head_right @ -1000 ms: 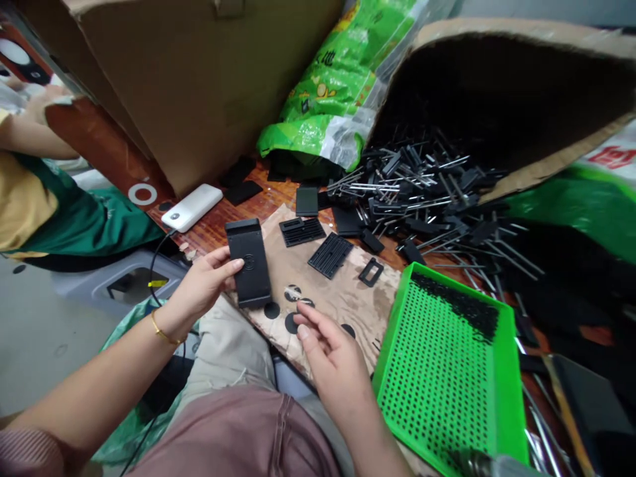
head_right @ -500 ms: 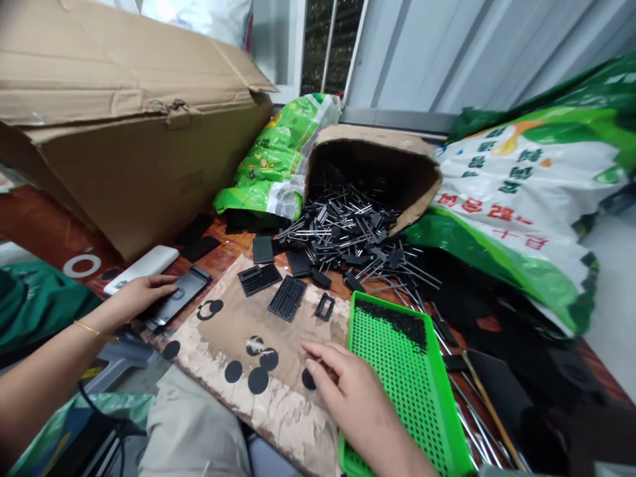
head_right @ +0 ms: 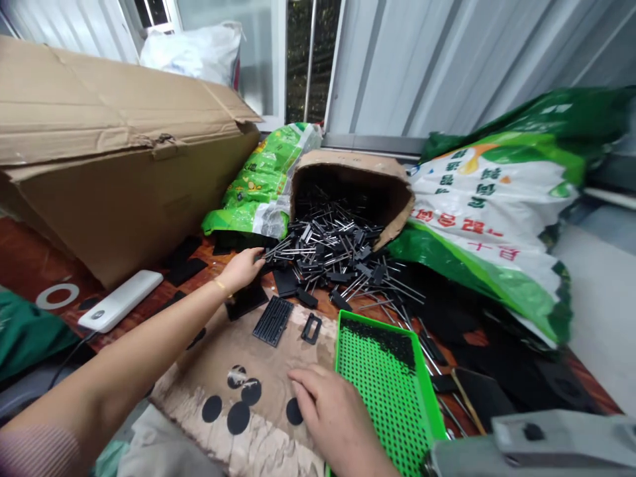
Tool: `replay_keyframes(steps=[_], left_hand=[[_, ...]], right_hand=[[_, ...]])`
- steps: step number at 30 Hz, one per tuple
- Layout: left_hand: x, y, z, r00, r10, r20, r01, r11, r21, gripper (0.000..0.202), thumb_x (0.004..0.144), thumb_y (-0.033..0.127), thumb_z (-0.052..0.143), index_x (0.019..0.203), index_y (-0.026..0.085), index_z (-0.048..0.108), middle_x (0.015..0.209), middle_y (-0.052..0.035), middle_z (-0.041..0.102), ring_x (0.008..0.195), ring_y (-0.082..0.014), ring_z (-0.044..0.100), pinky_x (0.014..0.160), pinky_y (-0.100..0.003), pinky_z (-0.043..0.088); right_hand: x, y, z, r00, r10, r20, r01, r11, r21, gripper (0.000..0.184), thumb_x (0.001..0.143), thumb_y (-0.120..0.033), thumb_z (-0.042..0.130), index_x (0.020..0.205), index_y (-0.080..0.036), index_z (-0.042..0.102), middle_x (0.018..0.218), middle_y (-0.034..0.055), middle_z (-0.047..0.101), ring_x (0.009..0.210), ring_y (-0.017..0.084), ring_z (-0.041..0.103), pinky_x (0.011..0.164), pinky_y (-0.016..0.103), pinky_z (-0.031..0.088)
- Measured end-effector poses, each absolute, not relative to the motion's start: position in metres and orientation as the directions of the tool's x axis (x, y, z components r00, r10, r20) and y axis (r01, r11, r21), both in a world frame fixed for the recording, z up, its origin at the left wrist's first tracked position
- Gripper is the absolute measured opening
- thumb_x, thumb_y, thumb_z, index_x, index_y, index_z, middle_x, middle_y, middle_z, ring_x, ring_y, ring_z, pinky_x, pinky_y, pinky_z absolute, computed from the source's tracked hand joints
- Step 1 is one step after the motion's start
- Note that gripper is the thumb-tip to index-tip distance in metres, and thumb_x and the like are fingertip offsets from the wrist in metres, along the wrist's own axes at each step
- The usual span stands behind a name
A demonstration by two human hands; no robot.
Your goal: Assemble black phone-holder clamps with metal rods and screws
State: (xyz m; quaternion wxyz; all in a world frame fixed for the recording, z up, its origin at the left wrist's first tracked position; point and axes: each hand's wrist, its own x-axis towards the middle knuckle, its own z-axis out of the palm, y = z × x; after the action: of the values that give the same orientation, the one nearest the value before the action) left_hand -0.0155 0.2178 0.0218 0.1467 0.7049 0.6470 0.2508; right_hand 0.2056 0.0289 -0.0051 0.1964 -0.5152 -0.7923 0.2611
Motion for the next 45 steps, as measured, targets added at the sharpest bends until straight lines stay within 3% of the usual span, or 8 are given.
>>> replay_keyframes(steps=[13, 18, 22, 25, 28, 32, 36, 45], left_hand=[[-0.018, 0.226, 0.037, 0.015, 0.998, 0.056, 0.624, -0.053, 0.779, 0.031, 0.094, 0.035, 0.046, 0.114, 0.013, 0.056, 0.095, -0.0064, 0.064, 0.073, -0.0137, 0.063, 0.066, -0.031, 0.054], [-0.020, 0.134, 0.016, 0.195, 0.962, 0.190, 0.528, -0.266, 0.807, 0.027, 0.090, 0.026, 0.047, 0.108, 0.016, 0.065, 0.081, -0.0048, 0.068, 0.068, -0.0130, 0.063, 0.066, -0.025, 0.051], [-0.020, 0.083, 0.008, 0.609, 0.609, 0.509, 0.491, -0.793, 0.362, 0.030, 0.090, 0.014, 0.044, 0.113, 0.017, 0.063, 0.091, -0.0079, 0.069, 0.081, -0.0156, 0.062, 0.072, -0.026, 0.049], [-0.020, 0.074, 0.011, 0.726, 0.425, 0.541, 0.481, -0.876, 0.042, 0.031, 0.092, 0.013, 0.041, 0.118, 0.016, 0.058, 0.094, -0.0089, 0.068, 0.074, -0.0152, 0.060, 0.065, -0.026, 0.048], [-0.020, 0.076, 0.014, 0.814, 0.365, 0.452, 0.431, -0.901, -0.049, 0.029, 0.093, 0.018, 0.043, 0.118, 0.021, 0.058, 0.095, -0.0066, 0.068, 0.070, -0.0143, 0.058, 0.065, -0.027, 0.047], [-0.021, 0.098, 0.014, 0.830, 0.439, 0.344, 0.392, -0.898, 0.200, 0.034, 0.089, 0.044, 0.051, 0.113, 0.023, 0.062, 0.103, -0.0061, 0.067, 0.089, -0.0157, 0.062, 0.079, -0.025, 0.049], [-0.032, 0.163, 0.013, 0.381, 0.880, 0.283, 0.815, -0.465, 0.346, 0.029, 0.095, 0.034, 0.041, 0.110, 0.024, 0.064, 0.113, -0.0028, 0.065, 0.106, -0.0141, 0.058, 0.095, -0.025, 0.044], [-0.044, 0.300, 0.008, -0.029, 0.988, 0.152, 0.943, -0.023, 0.332, 0.035, 0.089, 0.033, 0.056, 0.120, 0.016, 0.053, 0.121, -0.0097, 0.055, 0.103, -0.0223, 0.058, 0.086, -0.044, 0.050]], right_hand=[[0.207, 0.030, -0.005, -0.323, 0.944, 0.063, 0.598, 0.255, -0.760, 0.030, 0.088, -0.028, 0.045, 0.102, -0.025, 0.072, 0.099, 0.0071, 0.070, 0.091, 0.023, 0.064, 0.082, 0.038, 0.049], [0.205, 0.026, 0.005, 0.002, 0.969, -0.246, -0.088, -0.245, -0.966, 0.057, 0.084, -0.053, 0.052, 0.134, -0.025, 0.047, 0.089, 0.0061, 0.068, 0.058, 0.014, 0.057, 0.050, 0.025, 0.048], [0.204, 0.022, 0.011, -0.141, 0.907, -0.396, -0.420, -0.417, -0.806, 0.068, 0.078, -0.059, 0.060, 0.133, -0.023, 0.044, 0.079, 0.0035, 0.066, 0.046, 0.008, 0.048, 0.037, 0.016, 0.040], [0.206, 0.020, 0.011, -0.164, 0.890, -0.426, -0.458, -0.451, -0.766, 0.064, 0.072, -0.060, 0.066, 0.123, -0.023, 0.054, 0.071, 0.0003, 0.061, 0.045, 0.007, 0.047, 0.036, 0.017, 0.041], [0.211, 0.023, 0.007, -0.136, 0.888, -0.439, -0.410, -0.454, -0.791, 0.060, 0.071, -0.059, 0.068, 0.118, -0.024, 0.057, 0.061, -0.0033, 0.054, 0.047, 0.010, 0.049, 0.038, 0.019, 0.043], [0.215, 0.031, -0.004, 0.009, 0.946, -0.324, -0.048, -0.323, -0.945, 0.058, 0.070, -0.054, 0.069, 0.120, -0.027, 0.059, 0.094, 0.0040, 0.068, 0.077, 0.020, 0.064, 0.057, 0.026, 0.055], [0.216, 0.035, -0.015, 0.098, 0.991, -0.090, 0.230, -0.111, -0.967, 0.064, 0.076, -0.053, 0.061, 0.134, -0.028, 0.049, 0.136, 0.0061, 0.053, 0.121, 0.025, 0.051, 0.097, 0.036, 0.046], [0.214, 0.034, -0.018, -0.154, 0.986, -0.066, 0.439, 0.008, -0.899, 0.049, 0.088, -0.048, 0.045, 0.132, -0.030, 0.052, 0.131, 0.0058, 0.057, 0.120, 0.027, 0.053, 0.096, 0.039, 0.048]])
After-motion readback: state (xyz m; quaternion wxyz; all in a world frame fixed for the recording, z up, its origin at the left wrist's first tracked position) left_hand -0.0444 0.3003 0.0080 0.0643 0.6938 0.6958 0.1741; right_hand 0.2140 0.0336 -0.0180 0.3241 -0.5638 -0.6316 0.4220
